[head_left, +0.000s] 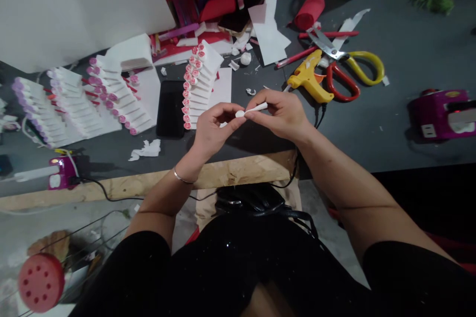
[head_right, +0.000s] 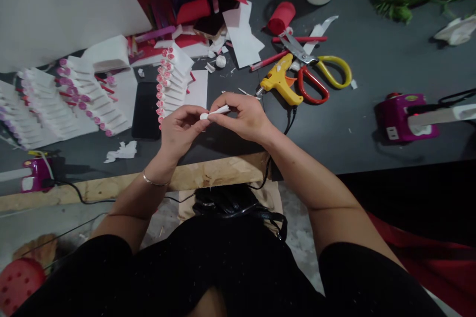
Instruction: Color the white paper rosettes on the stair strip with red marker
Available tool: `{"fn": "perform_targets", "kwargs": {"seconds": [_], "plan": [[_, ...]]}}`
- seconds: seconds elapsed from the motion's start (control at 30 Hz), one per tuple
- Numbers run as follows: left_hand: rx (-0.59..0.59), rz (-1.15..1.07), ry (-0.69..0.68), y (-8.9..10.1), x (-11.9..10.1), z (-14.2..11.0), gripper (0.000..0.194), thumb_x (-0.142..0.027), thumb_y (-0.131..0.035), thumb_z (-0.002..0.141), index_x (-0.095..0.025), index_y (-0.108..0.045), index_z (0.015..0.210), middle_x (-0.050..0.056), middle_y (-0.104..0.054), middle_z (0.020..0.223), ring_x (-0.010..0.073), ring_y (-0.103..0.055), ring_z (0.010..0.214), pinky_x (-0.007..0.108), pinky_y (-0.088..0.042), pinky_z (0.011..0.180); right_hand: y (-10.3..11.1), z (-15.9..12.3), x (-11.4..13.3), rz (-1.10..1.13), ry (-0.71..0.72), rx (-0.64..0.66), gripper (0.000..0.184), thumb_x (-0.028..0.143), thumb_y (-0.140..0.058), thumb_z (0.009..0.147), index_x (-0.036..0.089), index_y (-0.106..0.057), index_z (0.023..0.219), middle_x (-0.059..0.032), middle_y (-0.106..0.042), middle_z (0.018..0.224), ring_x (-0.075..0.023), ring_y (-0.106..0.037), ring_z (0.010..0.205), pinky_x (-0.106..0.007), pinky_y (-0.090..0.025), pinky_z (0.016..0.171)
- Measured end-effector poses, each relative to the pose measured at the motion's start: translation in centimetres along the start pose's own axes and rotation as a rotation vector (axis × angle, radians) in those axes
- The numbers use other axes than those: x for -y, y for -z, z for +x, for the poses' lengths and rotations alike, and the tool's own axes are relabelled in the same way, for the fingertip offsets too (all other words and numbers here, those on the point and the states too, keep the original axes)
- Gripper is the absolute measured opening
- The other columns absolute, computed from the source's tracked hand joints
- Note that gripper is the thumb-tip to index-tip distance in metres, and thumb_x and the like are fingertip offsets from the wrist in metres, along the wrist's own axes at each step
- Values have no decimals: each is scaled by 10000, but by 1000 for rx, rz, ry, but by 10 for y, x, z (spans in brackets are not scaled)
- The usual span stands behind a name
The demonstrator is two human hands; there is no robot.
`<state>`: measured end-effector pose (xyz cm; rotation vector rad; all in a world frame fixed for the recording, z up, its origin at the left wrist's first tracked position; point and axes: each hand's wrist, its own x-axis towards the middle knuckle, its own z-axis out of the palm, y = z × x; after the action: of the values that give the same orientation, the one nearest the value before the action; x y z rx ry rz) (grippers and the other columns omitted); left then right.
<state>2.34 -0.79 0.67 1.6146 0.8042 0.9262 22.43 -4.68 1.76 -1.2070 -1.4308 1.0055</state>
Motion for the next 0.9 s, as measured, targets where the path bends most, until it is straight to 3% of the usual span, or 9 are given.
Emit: {"fn": "perform_targets", "kwargs": {"seconds": [0.27, 0.47, 0.63, 0.77, 0.9], "plan": [[-14, 219, -216, 2, -5, 2, 283, -463, -841, 920, -213, -727, 854, -1, -701, 791, 104, -577, 650, 243, -472, 616, 2, 0, -7, 14, 7, 29, 409, 638, -834, 835, 234, -782, 871, -11, -746, 820, -151, -626, 753, -285, -516, 696], [39, 189, -174, 1, -3, 2, 291, -445, -847, 905, -204, -696, 844, -16, -672, 755, 87, -528, 598, 229, -431, 564, 5, 0, -8, -10, 20, 88, 328, 555, -810, 879, 228, -789, 891, -14, -761, 832, -156, -646, 767, -294, -537, 734], [88, 95, -101, -3, -5, 1, 247, -347, -823, 865, -192, -639, 811, -37, -637, 728, 62, -486, 555, 192, -379, 508, 4, 0, -12, -85, 99, 108, 421, 643, -750, 918, 225, -783, 882, -22, -776, 840, -155, -660, 755, -288, -540, 747], [82, 64, -25, -5, -6, 0, 292, -386, -824, 838, -190, -615, 782, -36, -627, 720, 60, -498, 557, 186, -368, 499, 4, 1, -15, -109, 177, 105, 481, 688, -690, 955, 219, -782, 899, -18, -777, 838, -140, -658, 732, -272, -523, 716], [45, 43, -50, -6, -4, 0, 277, -395, -829, 846, -190, -647, 804, -17, -671, 761, 73, -551, 602, 197, -417, 544, 5, 1, -14, -129, 168, 85, 457, 667, -710, 953, 218, -781, 909, -11, -777, 834, -133, -651, 719, -264, -512, 693]]}}
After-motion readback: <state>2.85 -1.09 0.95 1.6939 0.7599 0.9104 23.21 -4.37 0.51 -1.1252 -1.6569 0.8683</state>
